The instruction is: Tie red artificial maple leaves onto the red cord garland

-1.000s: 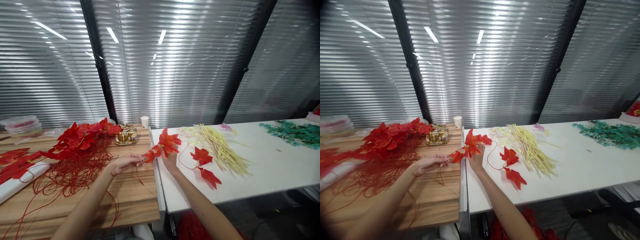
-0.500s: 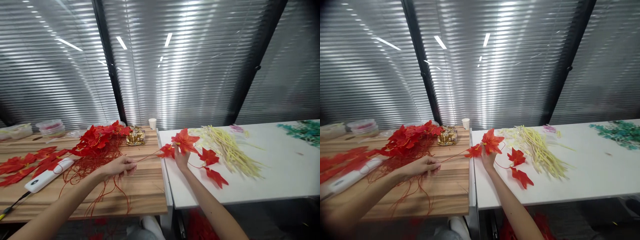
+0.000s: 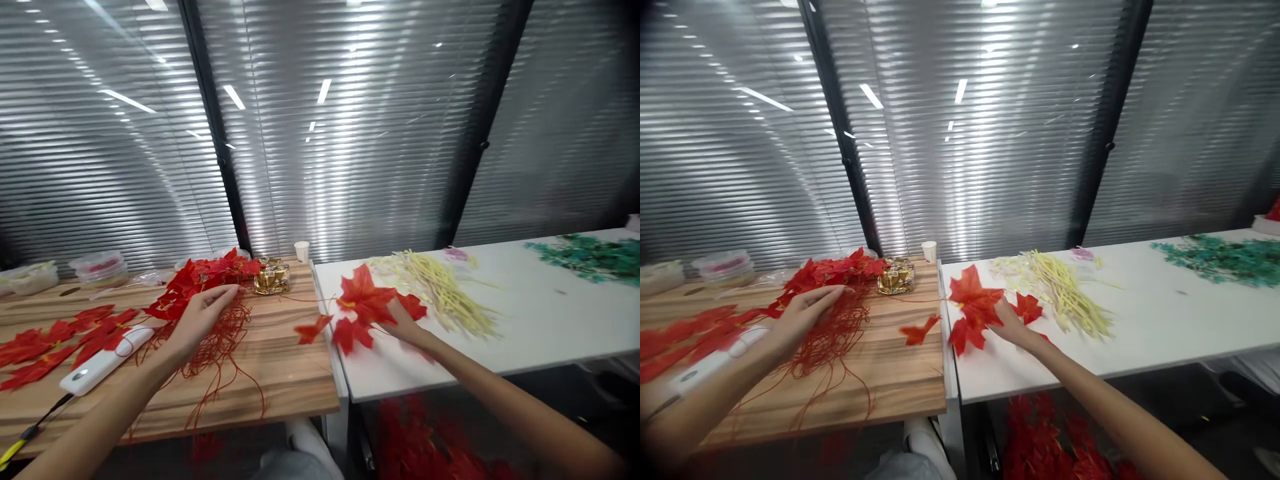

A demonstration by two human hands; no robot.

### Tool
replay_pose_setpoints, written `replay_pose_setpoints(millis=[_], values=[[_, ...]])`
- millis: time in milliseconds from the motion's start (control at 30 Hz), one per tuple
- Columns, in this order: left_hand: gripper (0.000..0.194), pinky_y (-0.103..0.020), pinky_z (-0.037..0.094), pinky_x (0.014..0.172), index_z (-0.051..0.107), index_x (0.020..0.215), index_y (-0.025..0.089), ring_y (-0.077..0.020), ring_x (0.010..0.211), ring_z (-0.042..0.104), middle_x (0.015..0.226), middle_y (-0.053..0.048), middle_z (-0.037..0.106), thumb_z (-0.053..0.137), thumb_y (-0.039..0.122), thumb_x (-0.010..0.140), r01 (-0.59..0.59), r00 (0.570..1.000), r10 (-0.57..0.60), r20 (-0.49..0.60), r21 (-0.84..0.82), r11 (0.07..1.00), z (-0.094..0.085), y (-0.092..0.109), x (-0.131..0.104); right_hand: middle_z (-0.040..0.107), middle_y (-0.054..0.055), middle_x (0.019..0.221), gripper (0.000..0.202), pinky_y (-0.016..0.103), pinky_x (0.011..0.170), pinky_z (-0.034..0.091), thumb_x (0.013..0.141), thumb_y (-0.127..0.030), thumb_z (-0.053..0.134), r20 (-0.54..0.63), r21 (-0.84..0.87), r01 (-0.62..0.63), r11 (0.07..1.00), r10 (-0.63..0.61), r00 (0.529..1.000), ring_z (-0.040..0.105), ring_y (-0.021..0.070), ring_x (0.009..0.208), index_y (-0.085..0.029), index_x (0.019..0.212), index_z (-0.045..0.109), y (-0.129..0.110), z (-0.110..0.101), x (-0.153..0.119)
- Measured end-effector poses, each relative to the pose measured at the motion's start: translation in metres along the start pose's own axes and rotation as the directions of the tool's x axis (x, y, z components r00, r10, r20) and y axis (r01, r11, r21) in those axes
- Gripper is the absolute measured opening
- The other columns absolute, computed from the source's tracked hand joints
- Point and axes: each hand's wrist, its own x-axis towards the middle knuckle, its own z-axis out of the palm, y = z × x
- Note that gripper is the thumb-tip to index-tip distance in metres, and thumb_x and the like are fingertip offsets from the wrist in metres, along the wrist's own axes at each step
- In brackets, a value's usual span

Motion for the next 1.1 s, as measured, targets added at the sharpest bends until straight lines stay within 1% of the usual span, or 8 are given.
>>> replay_pose_setpoints(millis=[133, 267, 433, 567, 667, 800, 933, 1100], values=[[0.043, -0.015, 0.016, 0.038, 0.062, 0.087, 0.014, -0.0043, 0.042, 0.023, 0.046, 0.007, 0.029, 0.067, 0.049, 0.061, 0.035, 0.998, -0.046, -0.036, -0.272, 0.962, -0.004, -0.013, 0.007, 0.069, 0.006, 0.081, 0.015, 0.033, 0.068, 0.046, 0.075, -0.029, 0.058, 0.337, -0.292, 0.188, 0.938, -0.083, 0.938, 0.062, 0.0216, 0.071, -0.023, 0.083, 0.070, -0.021, -0.045, -0.037], [0.041, -0.013, 0.014, 0.038, 0.059, 0.083, 0.014, -0.0026, 0.042, 0.019, 0.049, 0.009, 0.023, 0.069, 0.046, 0.060, 0.057, 0.998, -0.067, -0.014, -0.383, 0.922, 0.004, -0.025, 0.011, 0.069, 0.006, 0.080, 0.020, 0.028, 0.065, 0.046, 0.082, -0.034, 0.053, 0.350, -0.476, 0.231, 0.848, -0.058, 0.935, 0.062, 0.0173, 0.068, -0.025, 0.090, 0.069, -0.047, -0.090, -0.072], [0.043, -0.015, 0.020, 0.040, 0.059, 0.086, 0.013, -0.0043, 0.045, 0.026, 0.052, 0.006, 0.031, 0.065, 0.049, 0.064, 0.044, 0.998, -0.028, 0.056, -0.319, 0.947, 0.026, -0.024, 0.000, 0.067, 0.007, 0.088, 0.019, 0.026, 0.068, 0.046, 0.084, -0.028, 0.051, 0.348, -0.618, 0.377, 0.690, -0.190, 0.918, 0.061, 0.0172, 0.078, -0.022, 0.096, 0.065, -0.097, -0.136, -0.097], [0.043, -0.018, 0.025, 0.044, 0.062, 0.091, 0.014, -0.0074, 0.049, 0.032, 0.054, 0.004, 0.039, 0.060, 0.050, 0.069, -0.040, 0.979, 0.065, 0.194, -0.128, 0.991, 0.038, -0.017, -0.013, 0.066, 0.005, 0.081, 0.015, 0.025, 0.070, 0.044, 0.086, -0.022, 0.047, 0.350, -0.777, 0.515, 0.361, -0.432, 0.831, 0.060, 0.0159, 0.078, -0.020, 0.094, 0.060, -0.134, -0.165, -0.114], [0.040, -0.019, 0.029, 0.047, 0.065, 0.085, 0.014, -0.0100, 0.053, 0.038, 0.056, 0.001, 0.046, 0.055, 0.050, 0.072, -0.149, 0.941, 0.127, 0.313, 0.048, 0.988, 0.045, -0.010, -0.026, 0.064, 0.007, 0.078, 0.017, 0.030, 0.073, 0.042, 0.088, -0.024, 0.044, 0.336, -0.885, 0.451, 0.116, -0.513, 0.790, 0.058, 0.0180, 0.075, -0.019, 0.094, 0.058, -0.147, -0.185, -0.129], [0.040, -0.020, 0.030, 0.049, 0.067, 0.085, 0.014, -0.0115, 0.056, 0.041, 0.063, -0.002, 0.054, 0.049, 0.049, 0.077, -0.265, 0.865, 0.155, 0.477, 0.174, 0.948, 0.055, -0.001, -0.044, 0.064, 0.008, 0.079, 0.020, 0.033, 0.076, 0.041, 0.087, -0.024, 0.043, 0.364, -0.917, 0.394, -0.056, -0.520, 0.773, 0.057, 0.0196, 0.075, -0.019, 0.099, 0.059, -0.146, -0.210, -0.146], [0.042, -0.020, 0.023, 0.046, 0.066, 0.087, 0.014, -0.0100, 0.049, 0.035, 0.049, 0.003, 0.038, 0.043, 0.049, 0.080, -0.351, 0.820, 0.173, 0.545, 0.241, 0.905, 0.069, 0.004, -0.054, 0.065, 0.008, 0.079, 0.024, 0.031, 0.073, 0.042, 0.088, -0.026, 0.040, 0.371, -0.921, 0.384, -0.074, -0.473, 0.799, 0.057, 0.0191, 0.072, -0.018, 0.096, 0.062, -0.124, -0.227, -0.152], [0.044, -0.020, 0.024, 0.046, 0.066, 0.083, 0.013, -0.0087, 0.045, 0.035, 0.046, 0.004, 0.035, 0.039, 0.048, 0.083, -0.409, 0.773, 0.206, 0.601, 0.223, 0.885, 0.088, 0.008, -0.059, 0.068, 0.007, 0.089, 0.032, 0.027, 0.070, 0.044, 0.089, -0.035, 0.038, 0.209, -0.959, 0.262, 0.106, -0.359, 0.910, 0.062, 0.0178, 0.078, -0.017, 0.095, 0.064, -0.070, -0.244, -0.152]])
